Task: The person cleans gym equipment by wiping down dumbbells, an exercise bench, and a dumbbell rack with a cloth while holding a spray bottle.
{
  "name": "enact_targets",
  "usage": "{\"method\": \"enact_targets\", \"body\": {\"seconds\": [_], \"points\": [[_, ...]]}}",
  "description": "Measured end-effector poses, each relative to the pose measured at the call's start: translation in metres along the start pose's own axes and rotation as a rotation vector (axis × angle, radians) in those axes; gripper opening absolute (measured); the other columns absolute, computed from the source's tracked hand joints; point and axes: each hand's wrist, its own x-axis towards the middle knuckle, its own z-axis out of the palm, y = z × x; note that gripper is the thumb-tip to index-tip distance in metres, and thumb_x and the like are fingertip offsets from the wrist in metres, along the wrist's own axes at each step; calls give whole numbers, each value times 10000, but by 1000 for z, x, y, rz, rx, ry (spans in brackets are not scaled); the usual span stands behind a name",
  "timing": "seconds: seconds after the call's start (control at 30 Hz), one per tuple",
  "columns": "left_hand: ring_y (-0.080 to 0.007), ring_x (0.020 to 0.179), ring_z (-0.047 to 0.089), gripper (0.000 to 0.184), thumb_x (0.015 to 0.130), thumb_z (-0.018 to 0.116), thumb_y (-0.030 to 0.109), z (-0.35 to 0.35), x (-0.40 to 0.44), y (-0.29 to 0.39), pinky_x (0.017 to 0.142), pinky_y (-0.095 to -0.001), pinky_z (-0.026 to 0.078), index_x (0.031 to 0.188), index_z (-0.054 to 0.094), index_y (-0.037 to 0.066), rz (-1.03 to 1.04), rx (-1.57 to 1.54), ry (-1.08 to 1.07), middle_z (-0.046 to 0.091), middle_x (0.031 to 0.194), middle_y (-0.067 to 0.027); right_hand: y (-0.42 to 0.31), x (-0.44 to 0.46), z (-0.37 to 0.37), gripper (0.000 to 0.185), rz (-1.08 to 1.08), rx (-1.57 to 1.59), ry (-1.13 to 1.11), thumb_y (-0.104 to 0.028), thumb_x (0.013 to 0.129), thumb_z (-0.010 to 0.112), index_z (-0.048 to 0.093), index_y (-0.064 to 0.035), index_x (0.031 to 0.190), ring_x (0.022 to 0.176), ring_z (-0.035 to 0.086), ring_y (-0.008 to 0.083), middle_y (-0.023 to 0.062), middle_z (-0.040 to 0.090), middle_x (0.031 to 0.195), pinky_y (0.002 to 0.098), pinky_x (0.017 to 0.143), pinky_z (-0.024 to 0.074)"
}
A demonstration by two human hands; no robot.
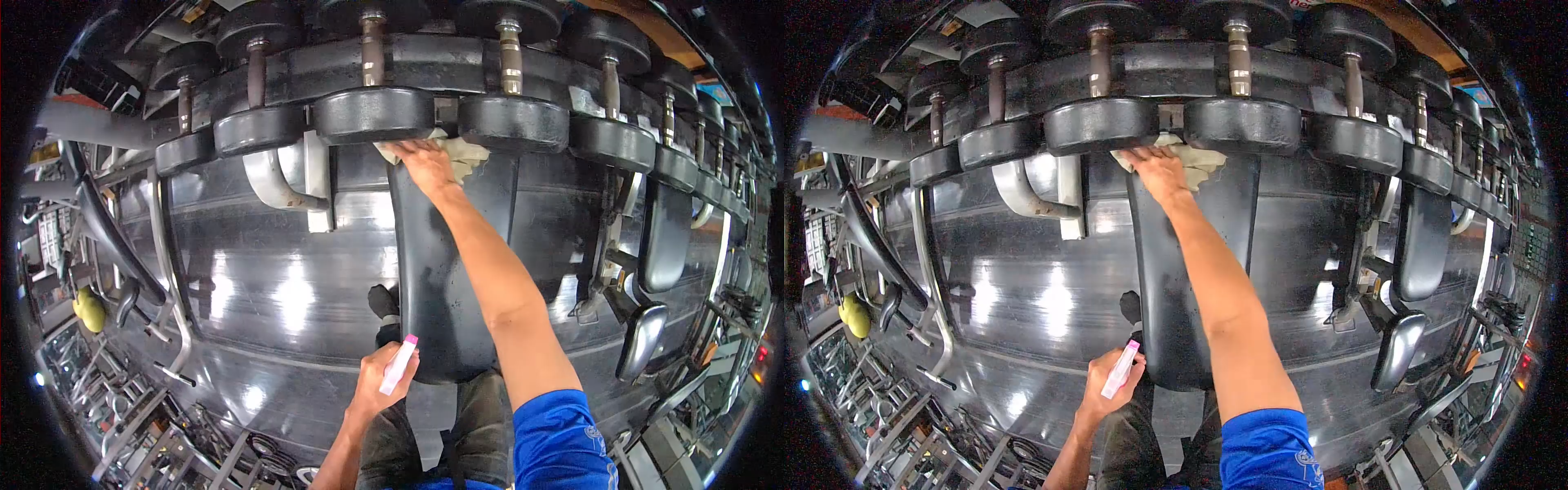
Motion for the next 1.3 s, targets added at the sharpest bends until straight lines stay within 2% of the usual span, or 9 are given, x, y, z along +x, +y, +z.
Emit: {"method": "enact_targets", "body": {"seconds": [0.3,0.43,0.5,0.63,0.8,0.93,1.03,1.2,1.3], "points": [[-279,712,688,110,837,690,17,28,-20,4,641,-332,538,939,664,-15,67,-79,17,669,814,-142,97,-111,-43,629,437,158,203,78,837,488,526,-245,1376,1144,607,345,110,563,1366,440,986,510],[-220,697,681,111,818,695,9,35,-25,8,634,-318,521,925,671,7,65,-115,-30,673,808,-122,58,-91,-47,532,564,249,310,31,835,516,564,-146,1335,979,670,366,187,647,1200,456,870,549],[-230,691,677,105,822,690,6,34,-25,9,636,-316,520,924,667,-2,73,-101,-30,670,805,-122,33,-73,-25,461,443,219,64,-11,840,534,632,-173,1260,807,704,357,217,705,870,482,770,569],[-233,674,667,96,826,689,8,35,-27,6,627,-318,513,918,665,-4,107,-53,12,664,791,-119,-50,-41,-17,407,37,164,-163,-78,890,543,649,-301,1213,1271,533,178,-11,576,1358,439,1062,423],[-292,715,685,103,837,687,18,26,-26,16,649,-339,537,933,664,-12,17,-21,0,661,805,-141,-11,-61,3,380,-247,202,20,-101,862,575,647,-277,1190,1233,562,172,-29,600,1305,358,1009,482],[-234,700,679,93,841,688,31,33,-26,10,643,-320,527,927,670,-1,59,-53,14,674,810,-125,57,-110,-54,490,215,141,-275,-43,862,566,585,-287,1286,1137,626,213,-18,645,1224,357,994,513],[-198,684,670,89,840,692,34,36,-29,6,632,-309,518,922,673,5,84,-78,-3,677,812,-113,100,-149,-60,473,364,313,72,49,870,502,640,-211,1240,1214,578,251,77,620,1294,344,1038,472],[-170,659,661,86,835,687,18,41,-38,-2,610,-295,512,919,673,3,51,-119,4,676,795,-105,60,-128,-37,491,246,260,261,37,834,548,654,-258,1212,1060,661,299,113,623,1287,383,926,547],[-139,633,641,80,835,680,12,41,-44,3,589,-282,499,914,672,4,9,-141,29,666,764,-89,-9,-101,-40,461,91,311,-36,11,847,515,649,-192,1239,1248,553,215,41,617,1316,378,1080,428]]}}
